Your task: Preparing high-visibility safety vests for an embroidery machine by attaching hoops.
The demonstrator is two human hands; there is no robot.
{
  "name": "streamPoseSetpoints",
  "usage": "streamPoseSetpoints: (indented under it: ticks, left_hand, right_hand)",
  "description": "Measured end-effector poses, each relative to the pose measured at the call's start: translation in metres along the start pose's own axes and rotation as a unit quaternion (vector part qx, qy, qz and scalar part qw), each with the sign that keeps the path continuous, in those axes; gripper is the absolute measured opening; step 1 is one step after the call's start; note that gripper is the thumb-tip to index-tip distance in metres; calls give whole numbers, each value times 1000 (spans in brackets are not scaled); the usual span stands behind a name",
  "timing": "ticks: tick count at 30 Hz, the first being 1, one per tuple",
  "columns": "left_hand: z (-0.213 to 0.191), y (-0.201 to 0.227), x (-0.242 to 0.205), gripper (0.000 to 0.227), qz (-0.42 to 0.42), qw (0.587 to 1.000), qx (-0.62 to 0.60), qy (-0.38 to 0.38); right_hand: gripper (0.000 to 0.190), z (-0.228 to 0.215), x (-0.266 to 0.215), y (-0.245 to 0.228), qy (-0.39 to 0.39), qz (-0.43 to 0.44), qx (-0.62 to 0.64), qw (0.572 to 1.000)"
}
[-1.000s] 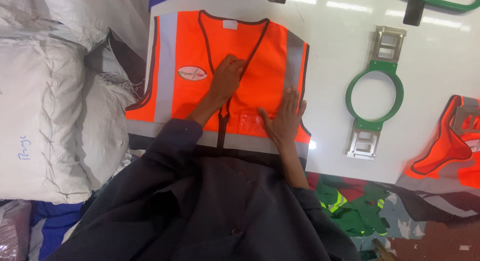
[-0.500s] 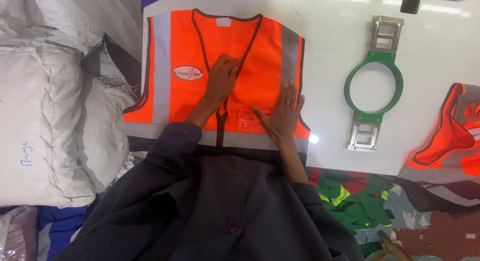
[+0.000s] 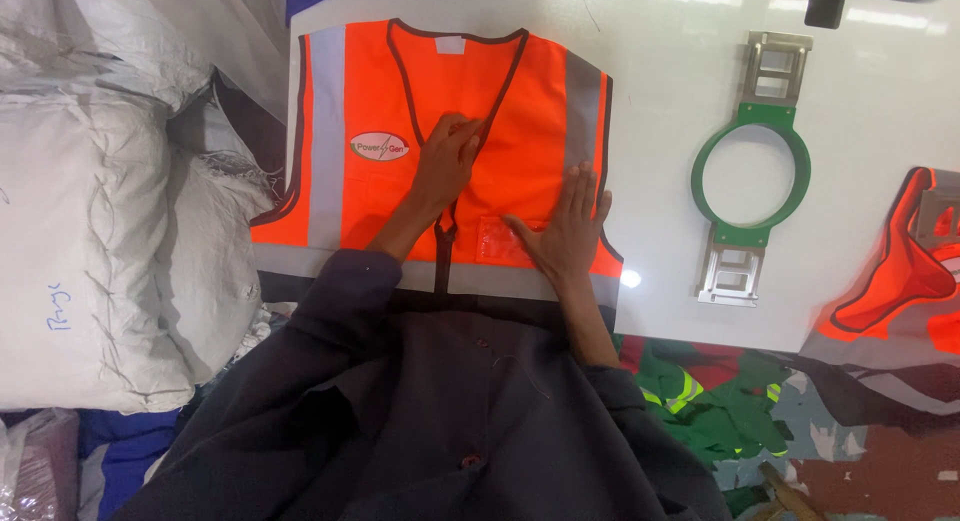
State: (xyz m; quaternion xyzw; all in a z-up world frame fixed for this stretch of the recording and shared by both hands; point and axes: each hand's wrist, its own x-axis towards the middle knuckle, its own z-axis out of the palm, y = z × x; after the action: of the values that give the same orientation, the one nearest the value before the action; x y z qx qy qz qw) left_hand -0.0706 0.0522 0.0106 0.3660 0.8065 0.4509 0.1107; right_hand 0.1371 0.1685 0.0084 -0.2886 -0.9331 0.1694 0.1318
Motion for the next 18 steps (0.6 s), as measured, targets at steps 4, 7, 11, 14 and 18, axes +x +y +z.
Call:
streamPoseSetpoints:
  ticks: [4, 7, 11, 14, 18]
  left_hand:
    - [0, 3, -21, 36, 5, 1000, 9, -16]
    - [4, -4, -31, 52, 20, 999, 16, -38]
    - [7, -3, -46, 71, 71, 993, 75, -58]
    - [11, 9, -53, 77, 114, 975, 181, -68]
    - [21, 23, -77, 92, 91, 958, 262, -74]
  right_hand:
    - [121, -5, -3, -2, -4, 3, -2, 1000]
    - [121, -6, 3, -3, -10, 12, 3, 1000]
    - [120, -1, -4, -1, -17, 11, 10, 1000]
    - [119, -2, 1, 2, -17, 11, 3, 1000]
    - [111, -10, 35, 6, -35, -5, 12, 999]
